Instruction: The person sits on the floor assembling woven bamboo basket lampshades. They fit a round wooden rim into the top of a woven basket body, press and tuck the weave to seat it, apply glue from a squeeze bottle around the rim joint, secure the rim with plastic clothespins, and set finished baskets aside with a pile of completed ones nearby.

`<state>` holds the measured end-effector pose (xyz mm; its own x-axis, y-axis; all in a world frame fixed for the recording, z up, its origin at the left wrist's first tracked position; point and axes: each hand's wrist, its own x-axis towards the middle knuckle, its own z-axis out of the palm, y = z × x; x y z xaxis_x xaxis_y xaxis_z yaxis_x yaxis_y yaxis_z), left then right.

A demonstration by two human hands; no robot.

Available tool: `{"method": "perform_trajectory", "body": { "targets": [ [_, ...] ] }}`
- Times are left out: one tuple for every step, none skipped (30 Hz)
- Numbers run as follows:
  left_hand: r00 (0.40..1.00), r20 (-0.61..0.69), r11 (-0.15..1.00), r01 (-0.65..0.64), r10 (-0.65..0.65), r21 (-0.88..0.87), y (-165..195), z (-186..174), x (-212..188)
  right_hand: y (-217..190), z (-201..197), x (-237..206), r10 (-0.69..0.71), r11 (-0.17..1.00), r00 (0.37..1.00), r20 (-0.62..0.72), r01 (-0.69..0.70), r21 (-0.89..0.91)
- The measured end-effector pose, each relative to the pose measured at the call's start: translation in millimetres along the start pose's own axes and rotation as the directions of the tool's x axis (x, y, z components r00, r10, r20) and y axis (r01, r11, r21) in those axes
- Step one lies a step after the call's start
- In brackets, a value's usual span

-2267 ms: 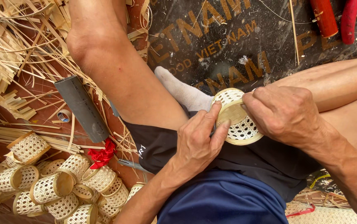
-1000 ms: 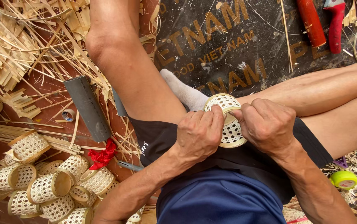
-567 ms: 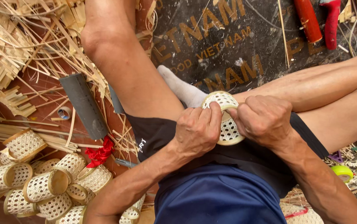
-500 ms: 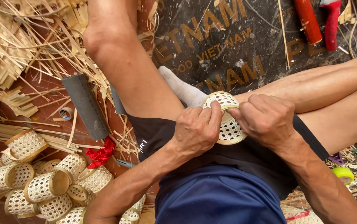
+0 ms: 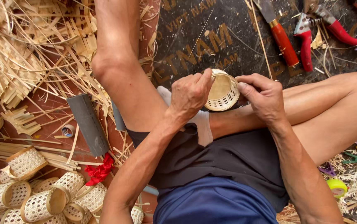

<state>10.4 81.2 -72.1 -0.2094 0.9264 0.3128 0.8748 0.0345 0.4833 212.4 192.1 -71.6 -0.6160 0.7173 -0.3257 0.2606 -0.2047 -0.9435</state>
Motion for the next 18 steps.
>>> {"method": "perform_trajectory", "body": {
  "targets": [
    [1.0, 0.005, 1.0, -0.019, 0.019, 0.009, -1.1, -0.1, -0.7, 1.1, -1.5, 0.3, 0.025, 1.0, 1.0, 0.016, -0.025, 0.011],
    [0.999, 0.03, 1.0, -0.019, 0.019, 0.012, -2.2, -0.3, -1.2, 1.2, -3.1, 0.6, 0.049, 0.999, 0.998, 0.029, -0.05, 0.019],
    [0.998, 0.053, 1.0, -0.021, 0.02, 0.016, -3.6, -0.6, -1.7, 0.8, -4.0, 0.8, 0.069, 0.997, 0.997, 0.042, -0.07, 0.027],
    [0.997, 0.072, 0.999, -0.029, 0.027, 0.023, -4.4, -0.3, -1.9, 0.0, -4.5, 1.2, 0.089, 0.996, 0.995, 0.044, -0.09, 0.028],
    [0.998, 0.058, 0.999, -0.039, 0.038, 0.021, -5.2, 0.4, -2.0, -0.7, -4.2, 2.3, 0.103, 0.994, 0.993, 0.048, -0.105, 0.03],
    [0.998, 0.047, 0.999, -0.043, 0.042, 0.017, -5.7, 1.5, -1.8, -1.4, -3.6, 3.6, 0.124, 0.992, 0.991, 0.056, -0.126, 0.031],
    [0.998, 0.044, 0.999, -0.04, 0.04, 0.007, -4.8, 2.4, -2.9, -1.7, -1.9, 3.9, 0.054, 0.998, 0.997, 0.056, -0.053, -0.02],
    [0.998, 0.057, 1.0, -0.029, 0.028, 0.01, -4.1, 3.3, -3.6, -1.7, -0.3, 4.2, -0.015, 0.997, 0.998, 0.056, 0.019, -0.07],
    [0.998, 0.066, 1.0, -0.019, 0.018, 0.013, -3.5, 4.4, -3.7, -1.7, 0.5, 4.5, -0.088, 0.988, 0.994, 0.059, 0.095, -0.122],
    [0.997, 0.075, 1.0, -0.008, 0.007, 0.017, -3.4, 3.6, -4.9, -1.4, 1.2, 4.3, -0.057, 0.994, 0.996, 0.064, 0.063, -0.091],
    [0.999, 0.043, 0.998, 0.033, -0.031, -0.05, -2.6, 2.1, -6.8, -0.9, 0.9, 3.6, -0.032, 0.997, 0.997, 0.069, 0.036, -0.062],
    [0.998, 0.002, 0.991, 0.063, -0.064, -0.114, -2.8, -0.1, -8.2, -0.3, 0.2, 2.9, -0.021, 0.999, 0.997, 0.074, 0.023, -0.034],
    [0.994, -0.037, 0.979, 0.094, -0.103, -0.18, -3.8, -3.4, -9.6, -0.1, -1.6, 1.9, 0.019, 1.0, 0.998, 0.054, -0.019, -0.008],
    [0.947, 0.102, 0.877, 0.32, -0.304, -0.357, -4.9, -7.7, -12.4, 0.1, -4.3, 0.9, 0.07, 0.997, 0.997, 0.039, -0.071, 0.023],
    [0.848, 0.277, 0.697, 0.529, -0.451, -0.485, -7.4, -15.3, -17.7, 0.5, -6.1, -0.8, 0.124, 0.991, 0.992, 0.022, -0.125, 0.056],
    [0.711, 0.466, 0.458, 0.699, -0.526, -0.549, -9.4, -21.0, -21.7, 0.7, -8.5, -1.3, 0.115, 0.992, 0.993, 0.016, -0.115, 0.05],
    [0.687, 0.502, 0.383, 0.718, -0.525, -0.582, -6.7, -22.3, -25.9, 0.7, -10.9, -2.3, 0.11, 0.993, 0.994, 0.012, -0.11, 0.042],
    [0.661, 0.541, 0.301, 0.735, -0.521, -0.608, -3.9, -24.0, -31.5, 0.8, -12.3, -3.7, 0.109, 0.994, 0.994, 0.008, -0.109, 0.034]
  ]
}}
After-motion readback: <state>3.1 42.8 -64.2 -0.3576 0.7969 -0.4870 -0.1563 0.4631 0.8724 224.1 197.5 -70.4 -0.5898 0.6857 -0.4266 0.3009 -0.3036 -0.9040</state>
